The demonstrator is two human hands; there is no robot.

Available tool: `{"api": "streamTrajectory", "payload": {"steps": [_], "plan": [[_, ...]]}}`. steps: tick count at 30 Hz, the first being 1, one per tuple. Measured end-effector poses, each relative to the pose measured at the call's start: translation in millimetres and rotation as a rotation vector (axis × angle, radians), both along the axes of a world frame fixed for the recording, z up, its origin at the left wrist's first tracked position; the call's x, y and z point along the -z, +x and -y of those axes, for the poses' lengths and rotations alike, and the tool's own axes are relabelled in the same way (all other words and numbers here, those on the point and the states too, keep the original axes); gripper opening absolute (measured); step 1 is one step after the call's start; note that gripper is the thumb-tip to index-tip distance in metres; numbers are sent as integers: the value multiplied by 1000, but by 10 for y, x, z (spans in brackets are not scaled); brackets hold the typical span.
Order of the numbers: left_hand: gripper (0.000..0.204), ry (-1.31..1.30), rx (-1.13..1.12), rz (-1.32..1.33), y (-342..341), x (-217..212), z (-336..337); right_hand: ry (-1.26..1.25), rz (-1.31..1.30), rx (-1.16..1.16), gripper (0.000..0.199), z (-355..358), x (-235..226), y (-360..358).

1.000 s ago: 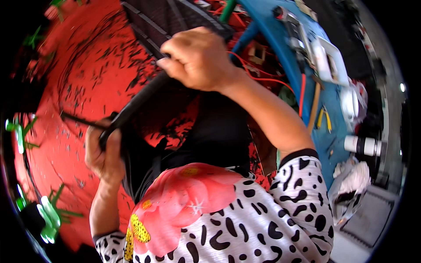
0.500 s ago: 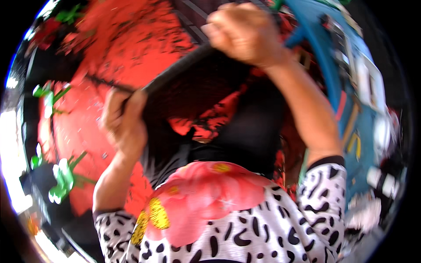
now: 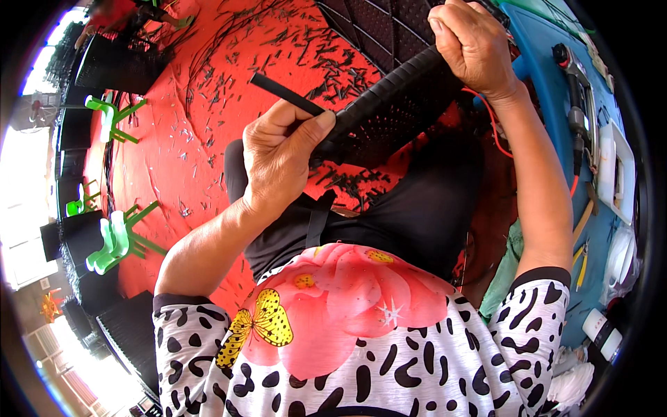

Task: The person wraps a black plastic strip around the metal frame of a chair. They use a staple gun to secure the strip and pliers to cut the excess material. The person repeats this process along the edge of the chair frame.

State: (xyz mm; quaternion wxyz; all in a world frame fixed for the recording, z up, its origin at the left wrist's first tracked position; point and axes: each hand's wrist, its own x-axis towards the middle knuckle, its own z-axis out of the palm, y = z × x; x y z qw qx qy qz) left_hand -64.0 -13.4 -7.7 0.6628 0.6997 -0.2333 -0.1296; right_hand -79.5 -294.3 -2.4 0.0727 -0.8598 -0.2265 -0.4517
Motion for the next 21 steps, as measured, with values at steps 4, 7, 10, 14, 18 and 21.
{"api": "streamTrajectory", "payload": {"steps": [4, 7, 10, 14, 18, 21], "plan": [[3, 8, 64, -16, 31, -37, 72, 10, -42, 64, 9, 80, 11, -82], [3, -9, 100, -69, 47, -56, 143, 18, -71, 114, 8, 111, 19, -118], [4, 4, 148, -154, 99, -61, 197, 33, -73, 125, 7, 141, 34, -136], [6, -17, 223, -211, 183, -56, 211, 32, -108, 142, 5, 116, -3, -146], [9, 108, 252, -209, 261, -74, 225, 25, -79, 146, 4, 176, 46, -122], [13, 149, 236, -214, 224, -141, 304, 55, -92, 212, 3, 164, -26, -221]]}}
